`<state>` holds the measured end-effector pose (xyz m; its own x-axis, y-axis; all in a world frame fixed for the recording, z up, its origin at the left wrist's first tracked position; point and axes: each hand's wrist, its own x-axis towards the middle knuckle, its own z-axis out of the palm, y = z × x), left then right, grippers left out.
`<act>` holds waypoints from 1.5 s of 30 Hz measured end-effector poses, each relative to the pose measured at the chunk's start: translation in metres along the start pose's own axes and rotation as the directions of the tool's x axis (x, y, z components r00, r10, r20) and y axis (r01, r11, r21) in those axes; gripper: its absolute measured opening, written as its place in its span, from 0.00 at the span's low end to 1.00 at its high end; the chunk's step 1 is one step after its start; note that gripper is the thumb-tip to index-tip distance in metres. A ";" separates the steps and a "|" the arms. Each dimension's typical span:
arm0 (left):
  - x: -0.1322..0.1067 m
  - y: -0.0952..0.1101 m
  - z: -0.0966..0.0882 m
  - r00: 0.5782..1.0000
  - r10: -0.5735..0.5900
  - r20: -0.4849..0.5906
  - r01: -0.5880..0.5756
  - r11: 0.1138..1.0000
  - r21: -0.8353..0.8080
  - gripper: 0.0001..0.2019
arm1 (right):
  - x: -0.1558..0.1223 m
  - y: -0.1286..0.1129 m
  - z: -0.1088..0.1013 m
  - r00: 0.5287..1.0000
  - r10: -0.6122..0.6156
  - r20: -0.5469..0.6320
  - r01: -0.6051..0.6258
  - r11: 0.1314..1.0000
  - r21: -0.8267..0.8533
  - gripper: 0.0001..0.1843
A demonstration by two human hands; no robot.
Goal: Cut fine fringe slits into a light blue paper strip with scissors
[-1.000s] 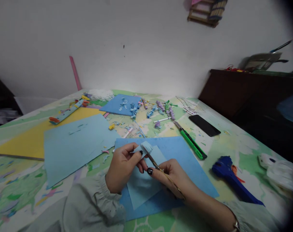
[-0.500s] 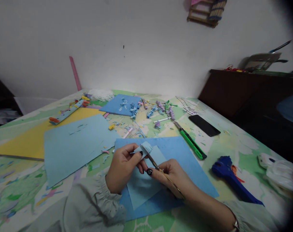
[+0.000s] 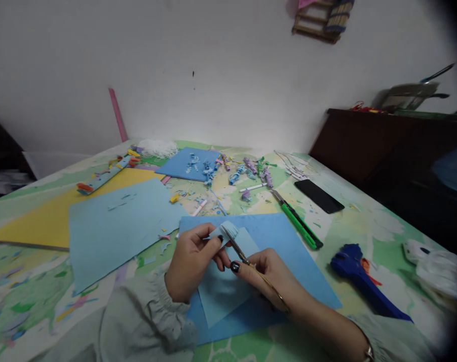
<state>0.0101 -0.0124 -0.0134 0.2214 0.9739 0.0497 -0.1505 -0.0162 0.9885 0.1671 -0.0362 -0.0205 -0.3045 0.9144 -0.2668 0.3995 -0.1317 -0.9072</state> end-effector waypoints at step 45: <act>0.000 0.000 0.000 1.000 0.031 -0.005 -0.031 0.999 0.023 0.05 | 0.003 0.003 0.001 0.998 0.043 -0.037 -0.043 0.999 -0.009 0.26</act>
<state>0.0097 -0.0120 -0.0133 0.2120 0.9740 0.0798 -0.1348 -0.0517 0.9895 0.1665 -0.0349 -0.0246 -0.2552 0.9214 -0.2932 0.4196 -0.1677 -0.8921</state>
